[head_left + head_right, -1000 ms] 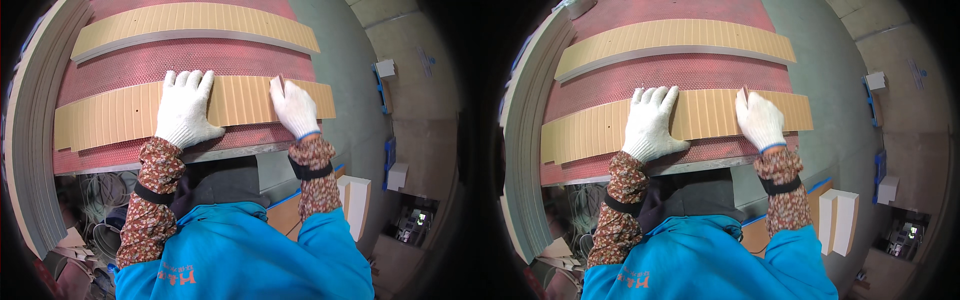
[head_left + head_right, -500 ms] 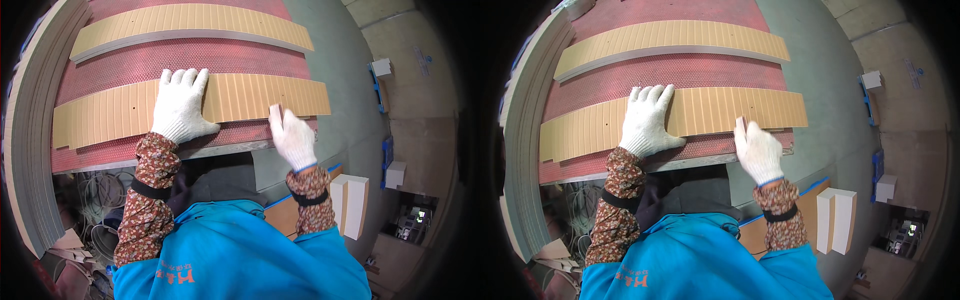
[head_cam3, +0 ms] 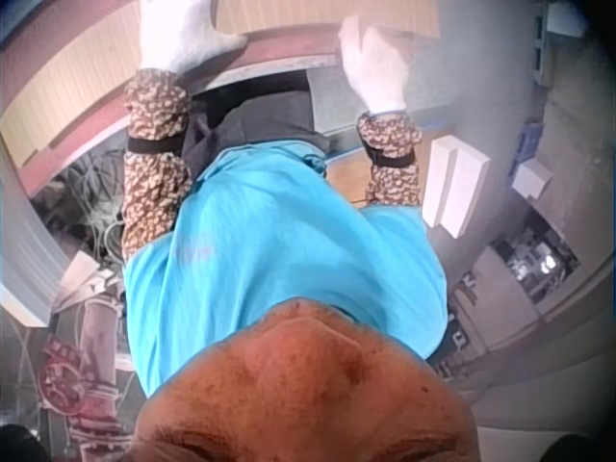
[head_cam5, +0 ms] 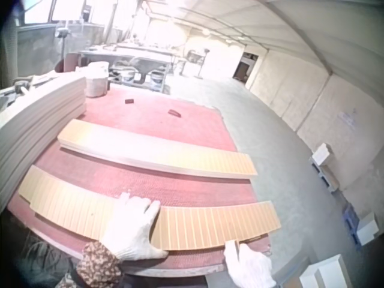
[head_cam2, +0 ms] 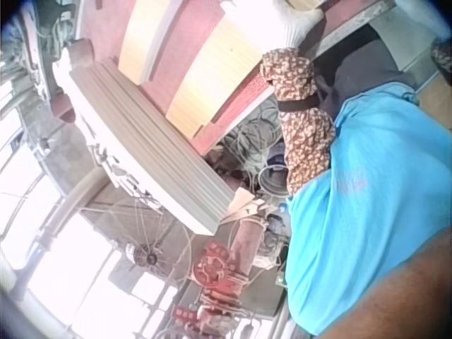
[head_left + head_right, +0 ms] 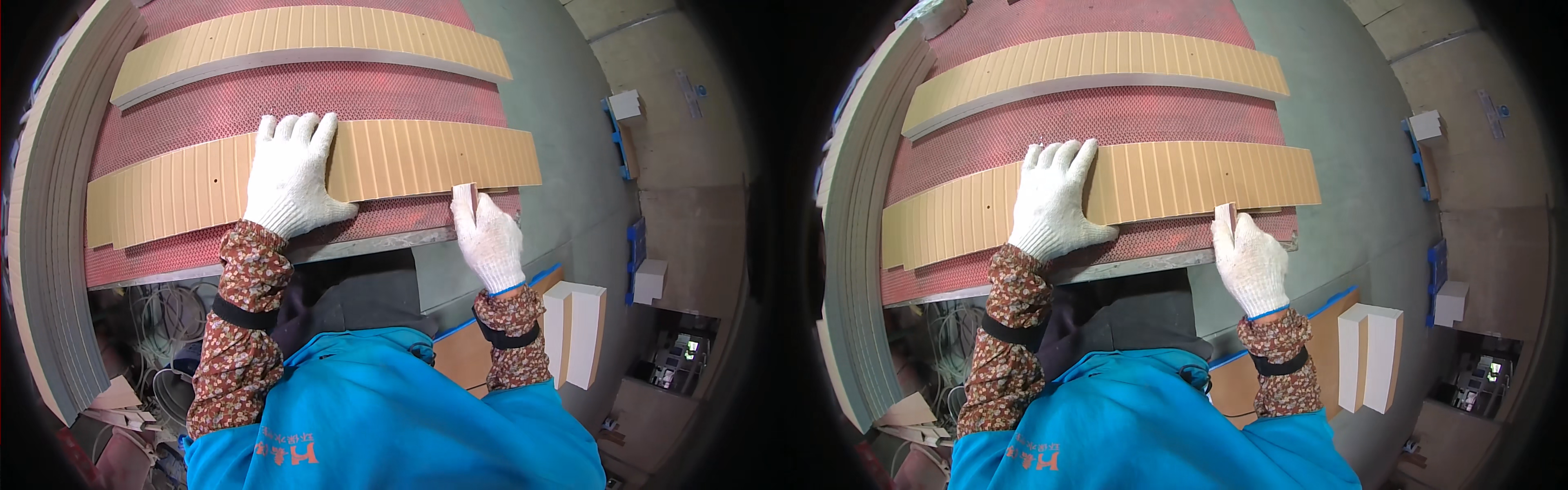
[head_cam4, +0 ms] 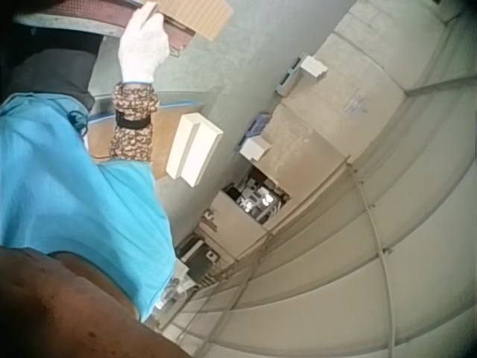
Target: Sanding the surfaces and edges of slatted wood furniture components using a manual sanding block.
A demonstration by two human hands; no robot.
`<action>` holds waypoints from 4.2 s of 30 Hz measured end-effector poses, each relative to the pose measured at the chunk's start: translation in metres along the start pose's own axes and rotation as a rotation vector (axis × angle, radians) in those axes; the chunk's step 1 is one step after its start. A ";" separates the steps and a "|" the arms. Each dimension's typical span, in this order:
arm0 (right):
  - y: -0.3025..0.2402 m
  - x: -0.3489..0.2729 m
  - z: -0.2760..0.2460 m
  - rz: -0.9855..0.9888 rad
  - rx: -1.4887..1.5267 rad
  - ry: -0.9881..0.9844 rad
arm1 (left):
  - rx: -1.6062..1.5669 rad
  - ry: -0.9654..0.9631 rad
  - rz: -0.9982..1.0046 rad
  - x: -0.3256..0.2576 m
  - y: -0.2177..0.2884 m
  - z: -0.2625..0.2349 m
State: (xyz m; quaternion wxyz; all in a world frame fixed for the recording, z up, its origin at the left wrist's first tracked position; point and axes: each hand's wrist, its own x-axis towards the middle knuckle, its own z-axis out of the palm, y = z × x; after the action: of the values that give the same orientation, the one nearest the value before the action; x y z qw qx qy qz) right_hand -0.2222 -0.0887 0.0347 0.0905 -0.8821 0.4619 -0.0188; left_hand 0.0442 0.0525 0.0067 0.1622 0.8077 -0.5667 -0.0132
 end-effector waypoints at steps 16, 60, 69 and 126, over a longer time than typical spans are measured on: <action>-0.027 0.132 -0.009 -0.073 -0.024 -0.047 | 0.000 0.099 0.043 0.002 -0.002 0.007; -0.023 0.125 -0.011 -0.062 -0.021 -0.079 | 0.004 0.084 0.038 0.002 0.003 0.010; -0.005 0.074 0.002 -0.160 -0.099 -0.010 | -0.007 -0.033 0.019 0.002 0.001 0.004; -0.014 -0.055 0.036 -0.004 -0.106 0.101 | 0.031 -0.225 0.160 0.009 0.041 -0.009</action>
State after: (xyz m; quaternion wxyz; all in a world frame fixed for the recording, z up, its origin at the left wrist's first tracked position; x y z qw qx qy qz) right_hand -0.2381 -0.0303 0.0051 0.0202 -0.8844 0.4646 -0.0391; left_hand 0.0119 0.0340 0.0281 0.0856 0.7558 -0.6441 -0.0817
